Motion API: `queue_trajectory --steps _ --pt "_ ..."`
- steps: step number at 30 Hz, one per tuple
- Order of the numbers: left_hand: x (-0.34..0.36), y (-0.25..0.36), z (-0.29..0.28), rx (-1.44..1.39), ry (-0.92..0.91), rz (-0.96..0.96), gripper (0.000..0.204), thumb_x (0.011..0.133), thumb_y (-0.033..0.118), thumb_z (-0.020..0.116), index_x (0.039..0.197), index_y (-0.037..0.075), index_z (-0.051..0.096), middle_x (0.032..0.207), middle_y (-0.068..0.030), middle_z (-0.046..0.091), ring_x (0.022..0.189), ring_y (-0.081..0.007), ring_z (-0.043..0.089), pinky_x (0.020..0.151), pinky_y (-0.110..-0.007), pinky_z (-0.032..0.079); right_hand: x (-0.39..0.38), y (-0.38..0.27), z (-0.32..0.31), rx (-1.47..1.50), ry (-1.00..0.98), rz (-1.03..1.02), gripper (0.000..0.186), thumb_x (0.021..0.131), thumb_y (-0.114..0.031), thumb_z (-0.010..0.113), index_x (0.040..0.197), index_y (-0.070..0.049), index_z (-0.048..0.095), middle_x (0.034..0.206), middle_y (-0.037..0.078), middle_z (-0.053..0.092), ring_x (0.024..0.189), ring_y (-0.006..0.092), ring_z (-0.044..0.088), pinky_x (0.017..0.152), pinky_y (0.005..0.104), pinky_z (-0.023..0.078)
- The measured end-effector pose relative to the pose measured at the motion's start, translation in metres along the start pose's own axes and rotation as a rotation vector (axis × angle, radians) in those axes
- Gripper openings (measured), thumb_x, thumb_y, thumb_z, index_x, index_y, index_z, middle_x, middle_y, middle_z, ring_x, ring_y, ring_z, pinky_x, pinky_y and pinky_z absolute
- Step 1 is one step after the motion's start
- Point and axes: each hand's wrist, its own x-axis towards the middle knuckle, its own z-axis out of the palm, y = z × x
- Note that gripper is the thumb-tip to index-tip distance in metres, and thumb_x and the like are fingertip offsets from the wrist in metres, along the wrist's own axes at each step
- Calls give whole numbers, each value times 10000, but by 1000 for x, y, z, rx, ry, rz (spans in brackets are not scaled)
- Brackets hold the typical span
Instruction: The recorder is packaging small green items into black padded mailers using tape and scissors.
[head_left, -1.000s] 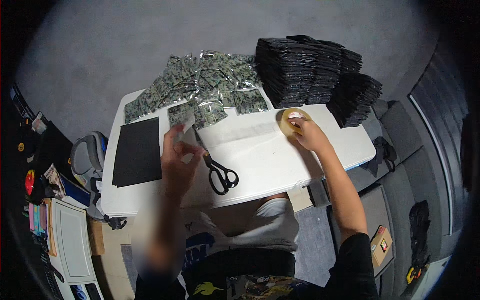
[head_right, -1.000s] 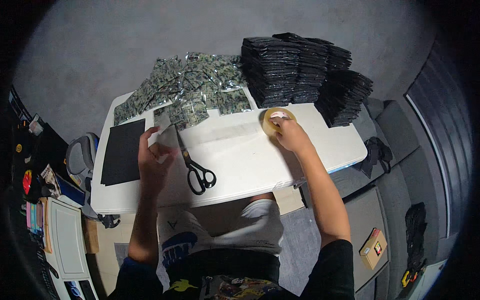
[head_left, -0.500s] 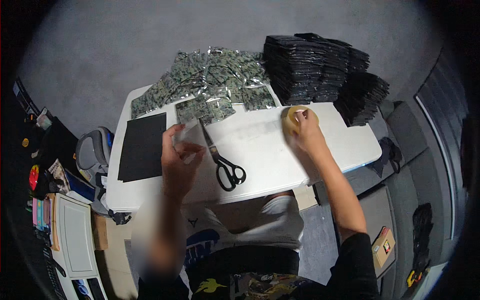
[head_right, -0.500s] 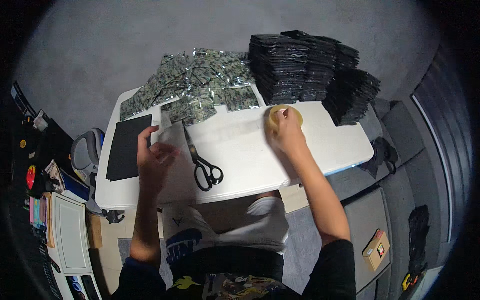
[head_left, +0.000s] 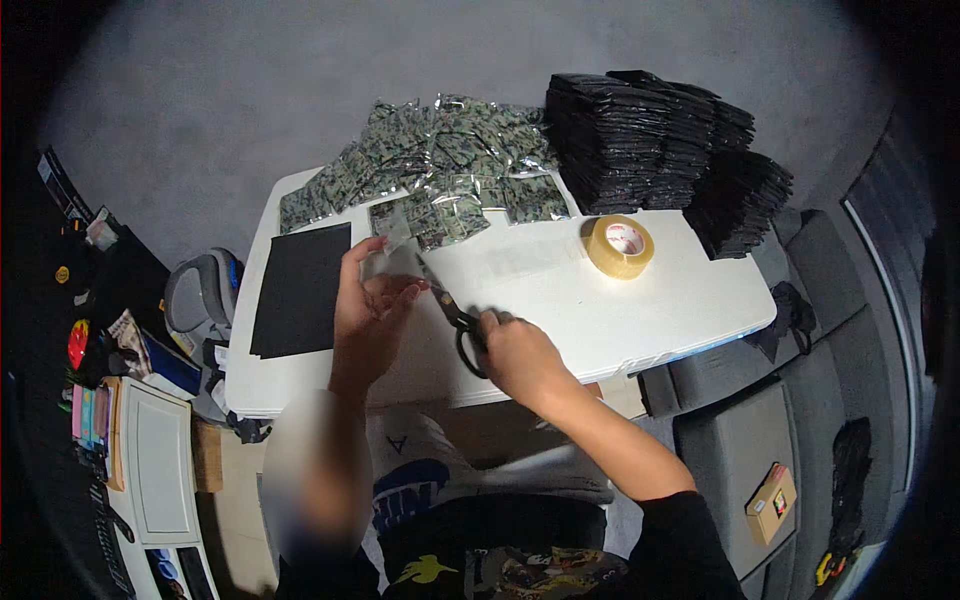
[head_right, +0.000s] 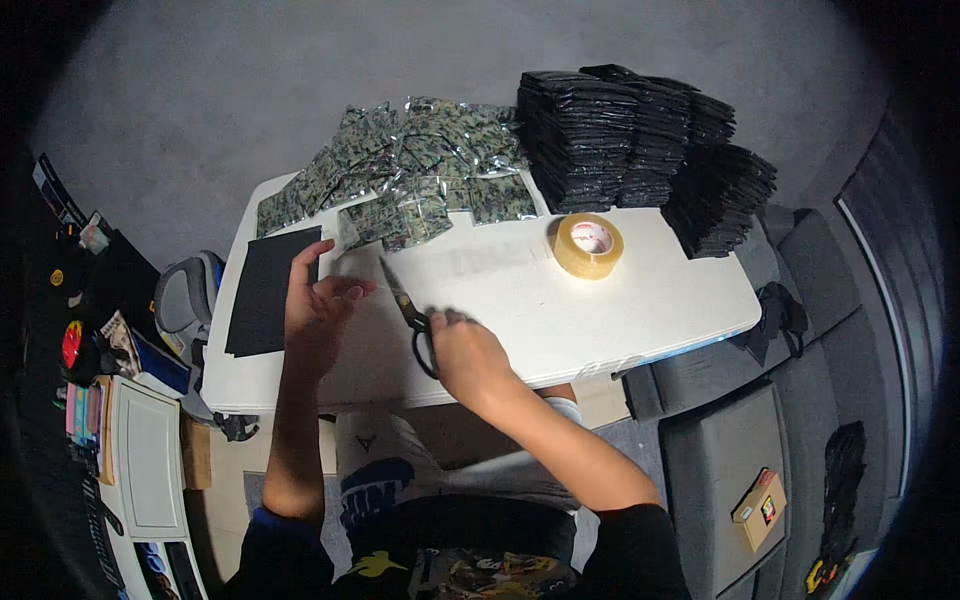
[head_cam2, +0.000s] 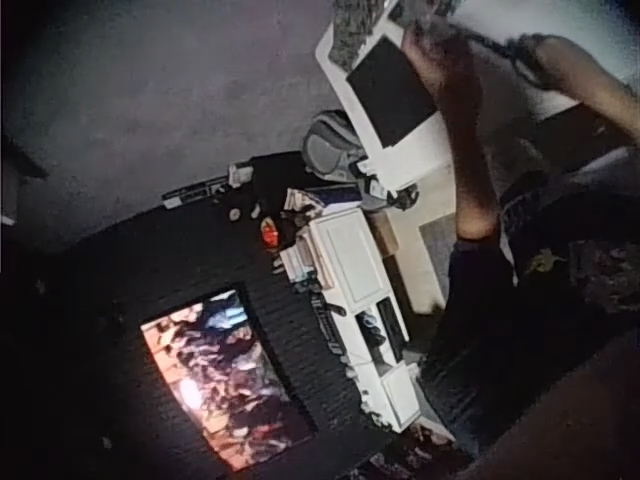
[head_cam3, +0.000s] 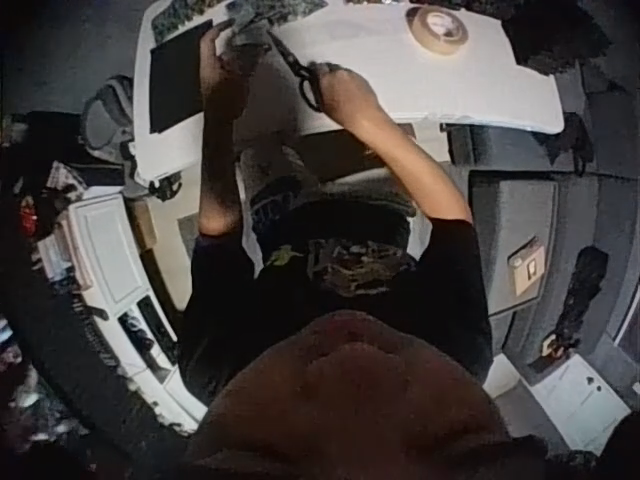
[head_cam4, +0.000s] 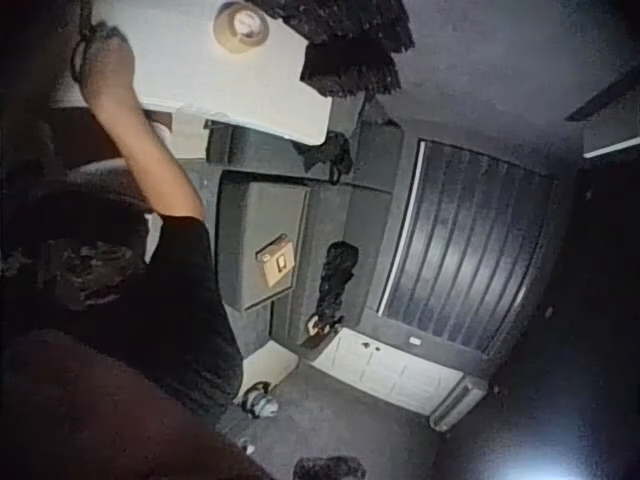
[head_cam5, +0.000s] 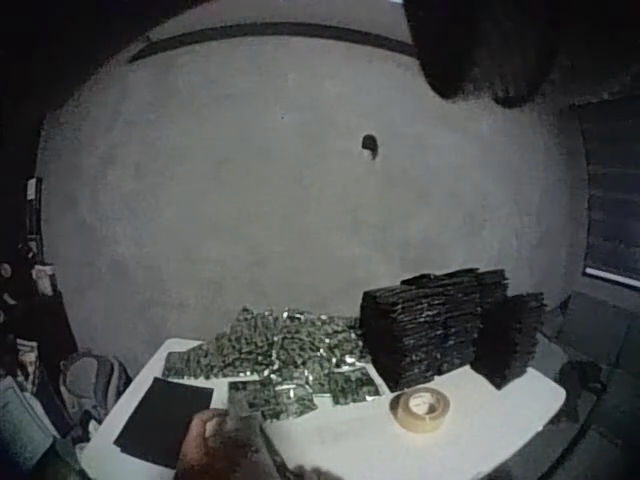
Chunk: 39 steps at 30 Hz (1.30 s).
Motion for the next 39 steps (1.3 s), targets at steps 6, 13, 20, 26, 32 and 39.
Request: queue_trajectory --steps 6,13,20,26,32,39 --pt "7 -5 -5 -28 -19 -33 622 1012 33 657 1523 67 304 1086 -197 743 1068 -233 723 934 -370 560 -4 27 -29 -158 -199 -28 457 867 -98 682 1272 84 573 927 280 724 918 449 717 855 515 575" --pt "25 -3 -3 33 -40 -33 610 999 63 689 1497 89 339 1053 -190 752 1060 -229 726 944 -382 548 -12 42 -75 -269 -425 84 449 839 -154 736 1280 -80 699 973 230 754 981 392 733 929 471 568" --pt "35 -18 -15 41 -69 9 600 983 46 688 1482 83 359 1053 -202 752 1049 -243 733 935 -387 546 -45 61 -88 59 -514 25 460 884 -157 777 1323 -84 663 953 140 728 943 288 747 861 400 578" --pt "36 -6 -24 -96 -114 -83 588 994 109 681 1482 60 357 1094 -200 756 1072 -261 736 938 -393 559 -115 60 -31 1145 -527 117 567 900 -94 828 1389 -30 548 1020 19 655 867 109 644 770 275 538" --pt "35 6 -21 -127 -85 -214 610 1004 161 678 1508 56 352 1114 -201 757 1074 -274 737 979 -422 561 -126 44 29 1508 -424 70 999 820 -733 768 1467 -47 441 978 15 575 842 133 571 783 276 456" --pt "28 17 -15 -172 -106 -232 642 1009 197 688 1519 28 337 1124 -205 758 1117 -287 732 1037 -442 544 -100 28 50 1439 -336 18 1006 860 -837 615 1440 -30 458 941 20 560 825 147 595 749 275 429"
